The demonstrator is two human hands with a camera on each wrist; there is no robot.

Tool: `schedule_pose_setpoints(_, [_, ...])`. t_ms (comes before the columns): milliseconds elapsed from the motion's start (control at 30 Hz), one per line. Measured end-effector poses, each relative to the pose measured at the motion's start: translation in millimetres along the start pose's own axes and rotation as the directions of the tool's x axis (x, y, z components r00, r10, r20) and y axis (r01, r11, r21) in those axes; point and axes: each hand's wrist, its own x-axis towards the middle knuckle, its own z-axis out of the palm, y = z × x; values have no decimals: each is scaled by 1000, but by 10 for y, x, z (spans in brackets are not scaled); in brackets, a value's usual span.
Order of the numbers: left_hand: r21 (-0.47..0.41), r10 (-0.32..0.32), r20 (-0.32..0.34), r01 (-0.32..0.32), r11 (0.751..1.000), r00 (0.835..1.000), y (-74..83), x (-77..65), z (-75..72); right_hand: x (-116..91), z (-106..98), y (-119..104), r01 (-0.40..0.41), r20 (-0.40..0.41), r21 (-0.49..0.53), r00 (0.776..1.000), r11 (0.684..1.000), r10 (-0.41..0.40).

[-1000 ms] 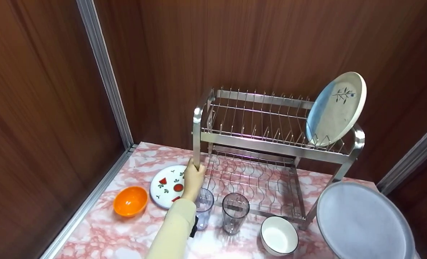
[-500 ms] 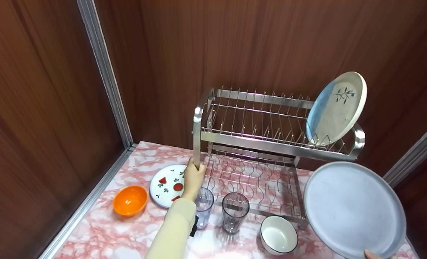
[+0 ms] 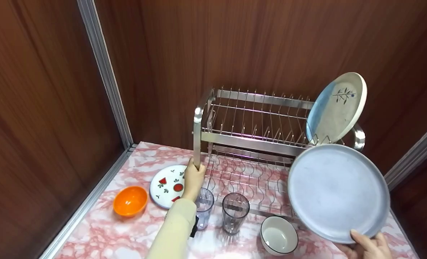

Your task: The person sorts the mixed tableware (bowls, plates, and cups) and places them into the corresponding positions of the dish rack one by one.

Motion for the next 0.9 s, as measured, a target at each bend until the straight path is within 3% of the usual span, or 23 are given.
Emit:
schedule_pose_setpoints(33, [4, 2, -3, -2, 1000, 1000, -1, 0, 0, 23, -134, -37, -36, -49, -33, 998, 999, 34])
schedule_pose_setpoints(133, [13, 4, -5, -4, 1000, 1000, 1, -1, -1, 119, -284, -48, -58, -35, -90, 998, 994, 55])
schedule_pose_setpoints(367, [-15, -15, 12, 16, 1000, 1000, 10, -8, -9, 319, 139, 0, -20, 79, -155, 996, 988, 32])
schedule_pose_setpoints(533, [-6, -8, 1, 9, 1000, 1000, 8, -1, -11, 453, 307, -32, -56, 13, -258, 998, 964, 61])
schedule_pose_setpoints(767, [-6, -8, -1, 8, 1000, 1000, -16, 12, 8, 664, 437, -22, -60, -61, -333, 997, 941, 42])
schedule_pose_setpoints(900, [-31, -10, 10, 11, 999, 1000, -6, 0, 2, 804, 533, -46, -115, -83, -406, 993, 906, 88])
